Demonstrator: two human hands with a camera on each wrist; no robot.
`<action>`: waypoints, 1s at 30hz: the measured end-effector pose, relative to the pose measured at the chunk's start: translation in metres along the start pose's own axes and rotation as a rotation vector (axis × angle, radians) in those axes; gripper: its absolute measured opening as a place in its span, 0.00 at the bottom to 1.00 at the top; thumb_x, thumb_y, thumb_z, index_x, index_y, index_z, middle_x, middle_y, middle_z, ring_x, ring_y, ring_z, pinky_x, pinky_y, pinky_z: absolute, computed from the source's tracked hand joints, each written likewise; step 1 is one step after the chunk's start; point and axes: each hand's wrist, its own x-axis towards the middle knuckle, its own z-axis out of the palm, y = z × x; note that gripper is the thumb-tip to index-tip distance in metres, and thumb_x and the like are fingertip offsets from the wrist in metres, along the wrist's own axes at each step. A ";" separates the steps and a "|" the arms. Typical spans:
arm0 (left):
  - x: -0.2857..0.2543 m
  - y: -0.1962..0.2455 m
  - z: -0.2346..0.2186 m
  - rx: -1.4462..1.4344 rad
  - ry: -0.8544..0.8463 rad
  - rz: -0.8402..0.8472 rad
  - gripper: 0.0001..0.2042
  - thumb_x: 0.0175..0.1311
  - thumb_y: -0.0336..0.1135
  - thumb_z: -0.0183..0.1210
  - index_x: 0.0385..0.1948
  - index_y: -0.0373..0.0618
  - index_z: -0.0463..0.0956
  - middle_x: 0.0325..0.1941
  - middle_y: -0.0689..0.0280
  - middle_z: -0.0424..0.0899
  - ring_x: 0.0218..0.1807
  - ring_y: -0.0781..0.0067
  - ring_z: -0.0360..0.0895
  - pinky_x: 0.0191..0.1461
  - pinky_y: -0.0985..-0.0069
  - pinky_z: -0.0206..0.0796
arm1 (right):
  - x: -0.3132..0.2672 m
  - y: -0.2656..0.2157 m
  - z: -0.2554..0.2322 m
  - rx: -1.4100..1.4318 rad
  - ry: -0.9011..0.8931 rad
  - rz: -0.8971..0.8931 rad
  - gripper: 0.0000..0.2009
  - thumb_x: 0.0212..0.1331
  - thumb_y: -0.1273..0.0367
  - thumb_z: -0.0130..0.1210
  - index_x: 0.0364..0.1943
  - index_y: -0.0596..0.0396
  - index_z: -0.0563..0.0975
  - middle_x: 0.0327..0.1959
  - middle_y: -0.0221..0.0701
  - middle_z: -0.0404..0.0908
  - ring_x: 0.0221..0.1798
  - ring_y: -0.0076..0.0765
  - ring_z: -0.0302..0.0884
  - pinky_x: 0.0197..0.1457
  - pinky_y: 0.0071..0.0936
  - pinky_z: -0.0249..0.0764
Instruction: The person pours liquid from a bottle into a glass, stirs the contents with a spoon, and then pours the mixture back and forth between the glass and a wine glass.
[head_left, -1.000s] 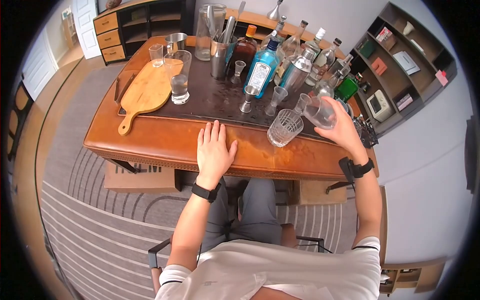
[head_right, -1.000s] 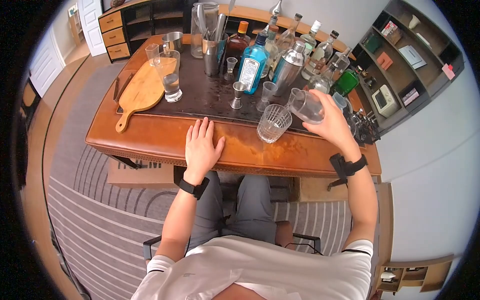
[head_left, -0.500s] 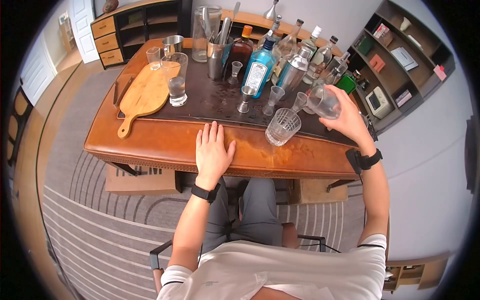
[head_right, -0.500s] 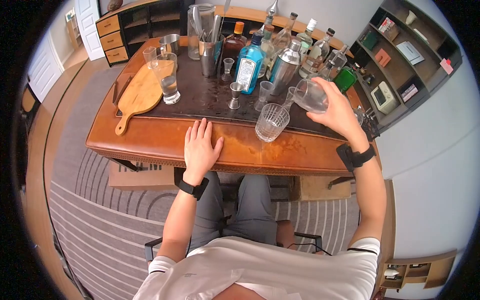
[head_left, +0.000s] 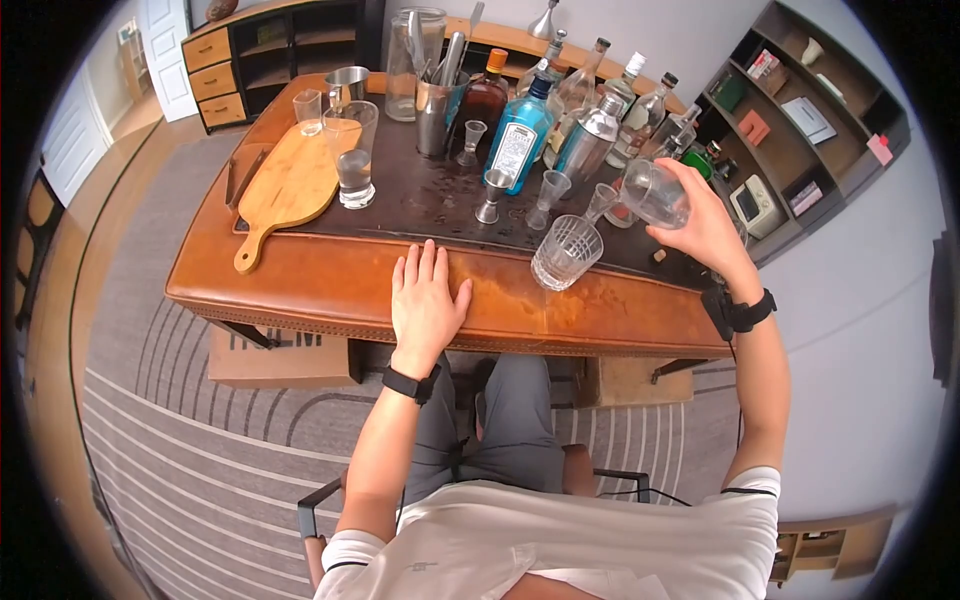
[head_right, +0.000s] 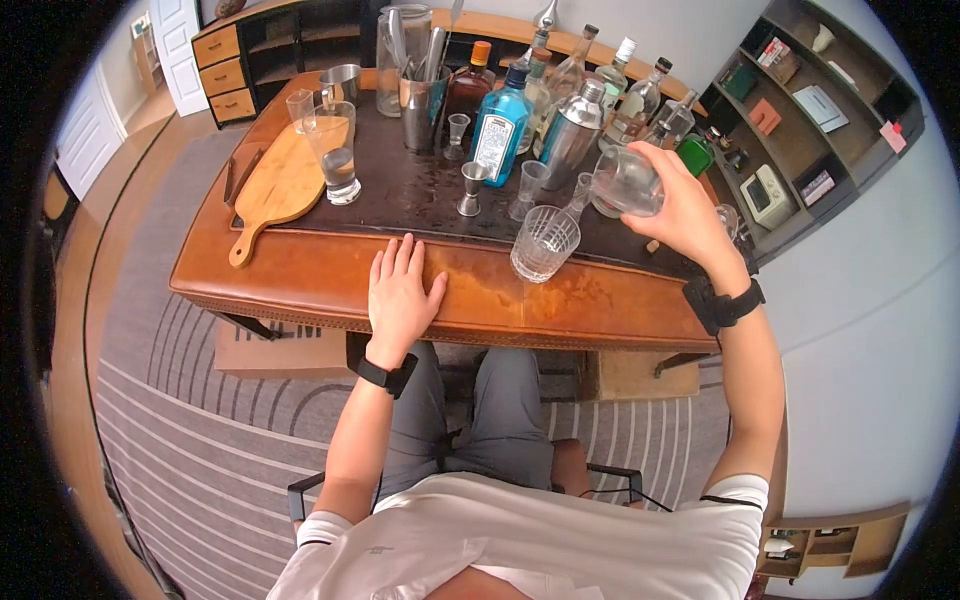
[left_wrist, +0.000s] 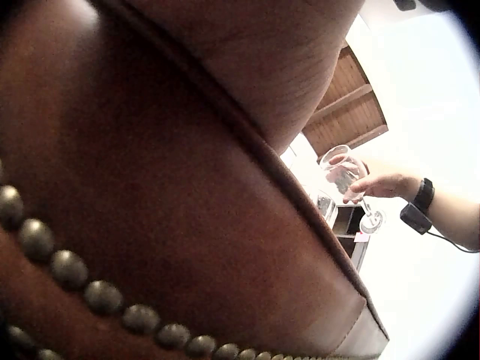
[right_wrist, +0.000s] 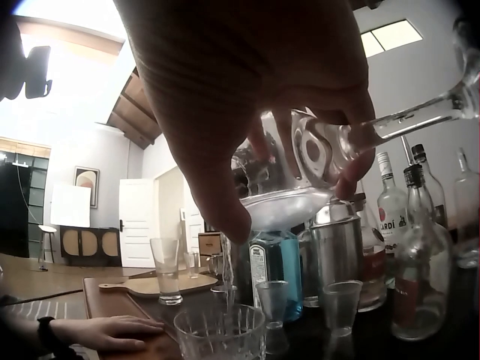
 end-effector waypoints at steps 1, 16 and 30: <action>-0.001 0.000 0.000 -0.010 -0.010 -0.003 0.28 0.62 0.48 0.57 0.59 0.35 0.71 0.67 0.53 0.70 0.71 0.53 0.62 0.75 0.58 0.48 | 0.000 -0.001 0.000 0.007 -0.005 0.004 0.38 0.42 0.71 0.68 0.64 0.50 0.67 0.56 0.36 0.72 0.55 0.40 0.73 0.54 0.31 0.72; 0.000 0.000 0.002 0.003 -0.023 -0.008 0.28 0.63 0.48 0.56 0.60 0.36 0.71 0.68 0.54 0.70 0.71 0.55 0.62 0.76 0.59 0.47 | 0.000 0.000 0.006 0.004 -0.009 0.001 0.38 0.42 0.72 0.68 0.63 0.49 0.66 0.55 0.35 0.72 0.50 0.41 0.73 0.54 0.32 0.72; 0.001 0.002 0.002 0.027 -0.002 0.008 0.27 0.63 0.48 0.57 0.59 0.37 0.72 0.66 0.54 0.72 0.70 0.55 0.64 0.75 0.59 0.49 | -0.002 0.006 0.004 -0.010 -0.021 -0.041 0.38 0.42 0.72 0.68 0.64 0.49 0.66 0.56 0.34 0.72 0.51 0.41 0.72 0.53 0.31 0.71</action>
